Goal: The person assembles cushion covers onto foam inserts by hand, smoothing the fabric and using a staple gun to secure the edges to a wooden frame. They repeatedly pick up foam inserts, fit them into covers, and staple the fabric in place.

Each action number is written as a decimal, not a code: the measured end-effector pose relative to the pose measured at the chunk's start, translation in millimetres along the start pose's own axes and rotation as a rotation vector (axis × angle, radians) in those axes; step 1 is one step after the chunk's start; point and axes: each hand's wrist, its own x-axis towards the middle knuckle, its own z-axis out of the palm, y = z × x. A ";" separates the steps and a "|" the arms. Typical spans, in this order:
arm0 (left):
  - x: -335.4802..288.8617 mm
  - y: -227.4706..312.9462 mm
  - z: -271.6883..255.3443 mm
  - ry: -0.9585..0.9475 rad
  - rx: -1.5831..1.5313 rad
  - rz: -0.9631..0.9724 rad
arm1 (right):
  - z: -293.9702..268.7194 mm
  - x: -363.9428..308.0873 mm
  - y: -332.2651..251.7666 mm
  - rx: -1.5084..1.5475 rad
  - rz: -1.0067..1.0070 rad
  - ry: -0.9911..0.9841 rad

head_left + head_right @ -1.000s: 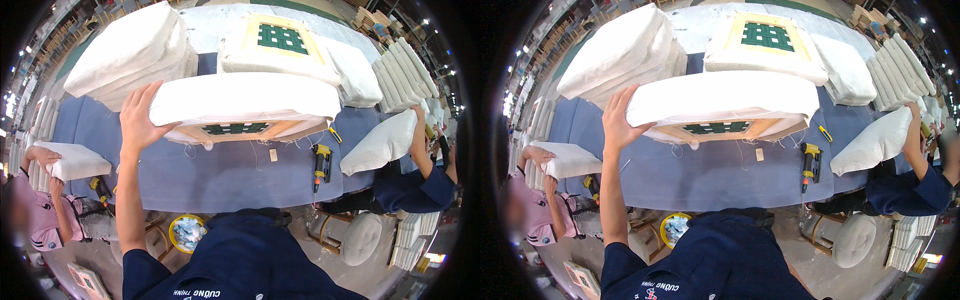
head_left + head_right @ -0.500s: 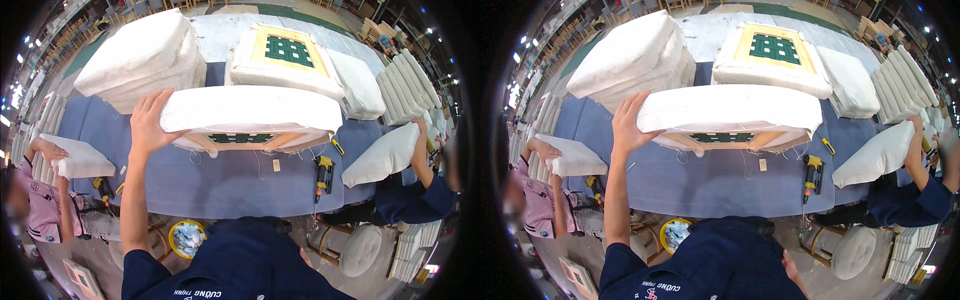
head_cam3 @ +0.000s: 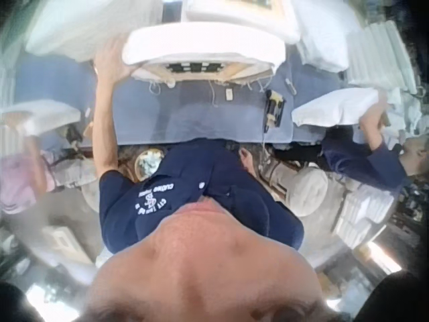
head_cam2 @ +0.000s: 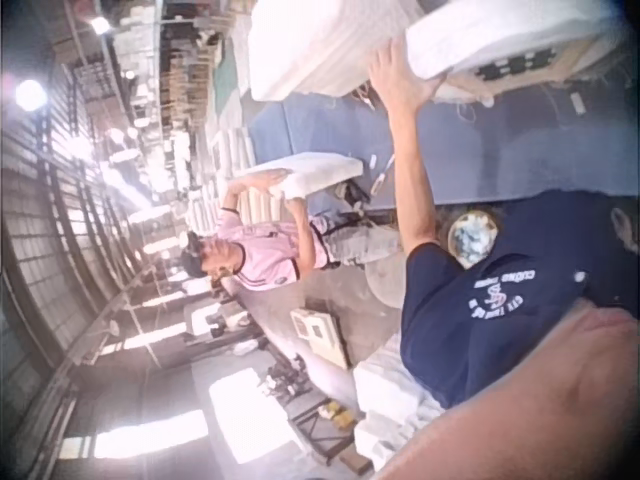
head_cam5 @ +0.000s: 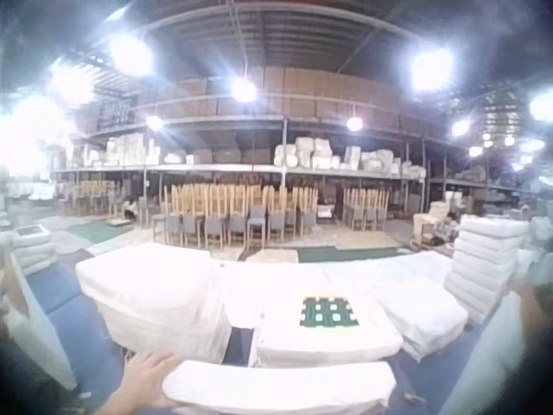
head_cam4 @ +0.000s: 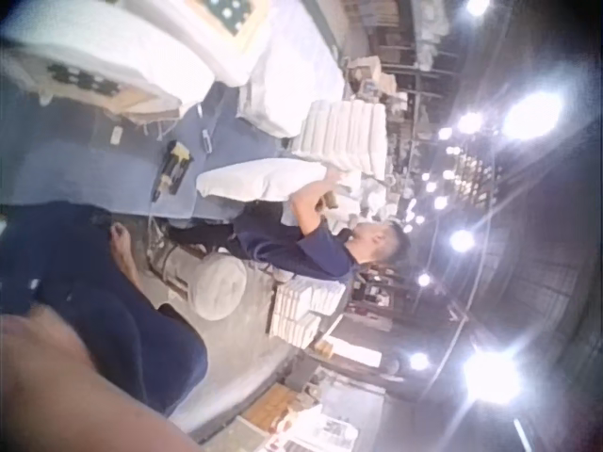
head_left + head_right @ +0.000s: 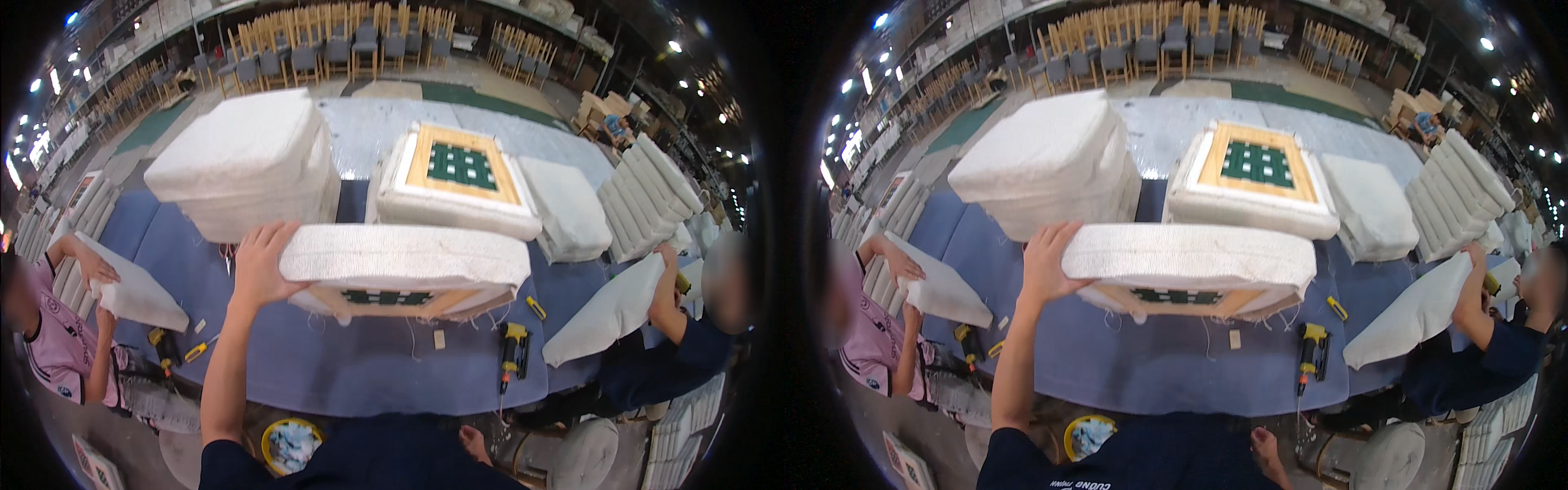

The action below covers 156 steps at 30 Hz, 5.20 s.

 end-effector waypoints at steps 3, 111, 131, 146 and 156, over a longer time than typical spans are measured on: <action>-8.5 -4.5 0.3 0.044 -0.058 -0.018 | -17.2 7.4 -89.4 -0.513 -0.304 0.105; 145.9 247.4 144.5 -0.126 -0.166 0.514 | 9.4 120.2 -468.4 0.788 -0.783 0.389; 222.6 272.2 165.5 -0.707 0.011 0.443 | -7.1 174.9 -458.5 0.605 -0.853 0.486; 227.5 273.3 213.7 -0.511 0.111 0.422 | -27.2 228.7 -490.6 0.710 -0.937 0.302; 233.2 239.5 239.9 -0.417 0.006 0.368 | -55.8 213.5 -341.2 -0.331 -0.528 0.733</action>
